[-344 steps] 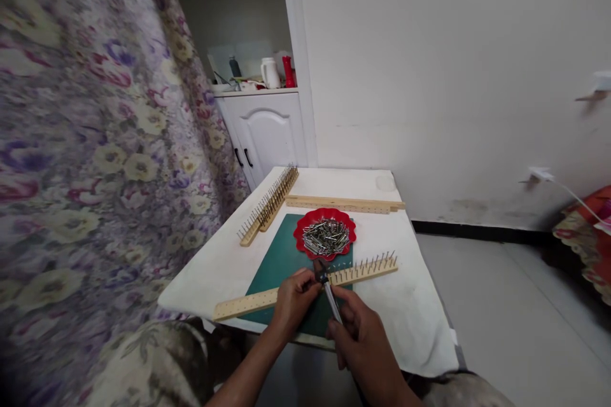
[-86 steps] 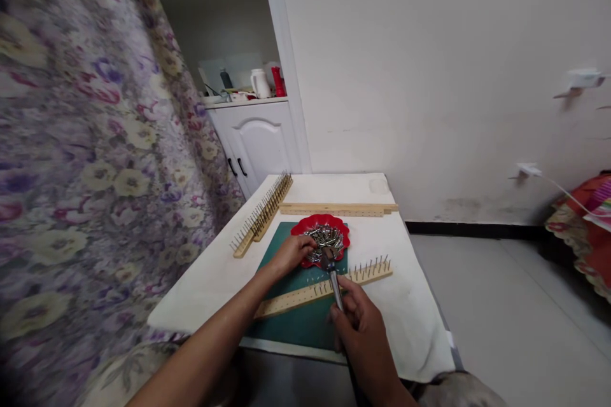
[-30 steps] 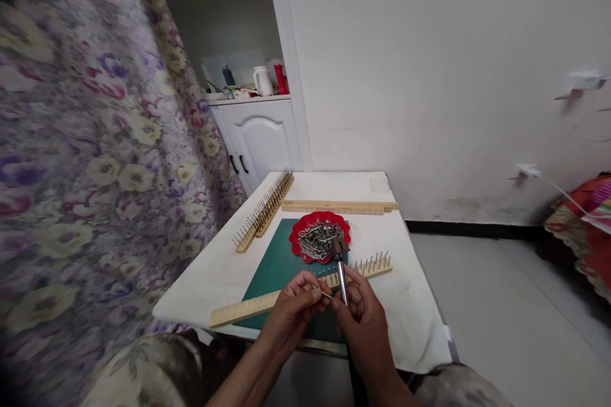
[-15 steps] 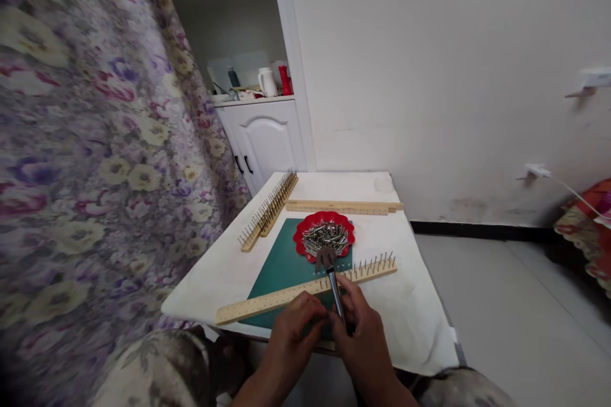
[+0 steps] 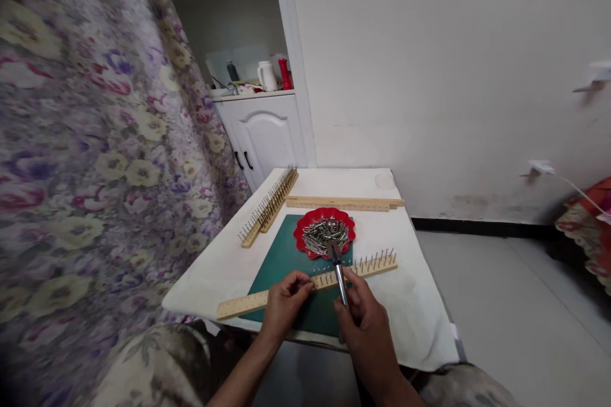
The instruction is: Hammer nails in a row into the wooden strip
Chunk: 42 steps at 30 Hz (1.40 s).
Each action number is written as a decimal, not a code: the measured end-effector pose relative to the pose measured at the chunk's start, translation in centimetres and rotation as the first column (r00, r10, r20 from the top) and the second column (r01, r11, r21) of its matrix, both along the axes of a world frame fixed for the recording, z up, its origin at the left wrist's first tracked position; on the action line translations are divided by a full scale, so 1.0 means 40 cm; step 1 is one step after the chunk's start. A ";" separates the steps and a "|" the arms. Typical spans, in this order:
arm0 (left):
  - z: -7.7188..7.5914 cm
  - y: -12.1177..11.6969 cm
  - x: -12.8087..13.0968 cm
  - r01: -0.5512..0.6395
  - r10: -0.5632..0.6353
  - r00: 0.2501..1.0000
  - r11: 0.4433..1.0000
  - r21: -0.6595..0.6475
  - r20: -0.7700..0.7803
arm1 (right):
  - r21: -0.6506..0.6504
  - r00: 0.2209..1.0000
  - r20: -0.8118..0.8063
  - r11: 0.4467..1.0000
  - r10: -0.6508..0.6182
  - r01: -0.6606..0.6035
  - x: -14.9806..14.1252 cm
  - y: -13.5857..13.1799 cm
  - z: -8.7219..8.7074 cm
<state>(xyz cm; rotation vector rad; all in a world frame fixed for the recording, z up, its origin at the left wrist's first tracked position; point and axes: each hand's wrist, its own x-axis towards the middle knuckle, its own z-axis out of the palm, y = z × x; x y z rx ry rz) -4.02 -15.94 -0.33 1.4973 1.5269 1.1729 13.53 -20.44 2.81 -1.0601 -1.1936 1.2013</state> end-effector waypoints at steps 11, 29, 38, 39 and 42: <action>-0.018 0.010 0.008 -0.018 0.027 0.984 0.998 0.054 -0.177 | 0.010 0.999 0.048 1.000 0.013 -0.014 0.002 0.002 -0.013; -0.025 0.019 0.013 -0.009 0.023 0.971 0.998 0.057 -0.238 | -0.114 0.972 -0.085 0.967 0.217 -0.226 -0.010 -0.012 0.020; -0.025 0.020 0.014 -0.035 0.043 0.956 0.999 0.030 -0.291 | -0.116 0.969 -0.014 0.962 0.246 -0.246 -0.024 -0.014 0.009; -0.023 0.020 0.015 -0.041 0.048 0.954 0.999 0.027 -0.297 | -0.112 0.969 -0.010 0.963 0.246 -0.245 -0.024 -0.014 0.008; -0.019 0.019 0.017 -0.039 0.045 0.953 0.999 0.026 -0.299 | -0.113 0.969 0.006 0.963 0.247 -0.245 -0.022 -0.016 0.007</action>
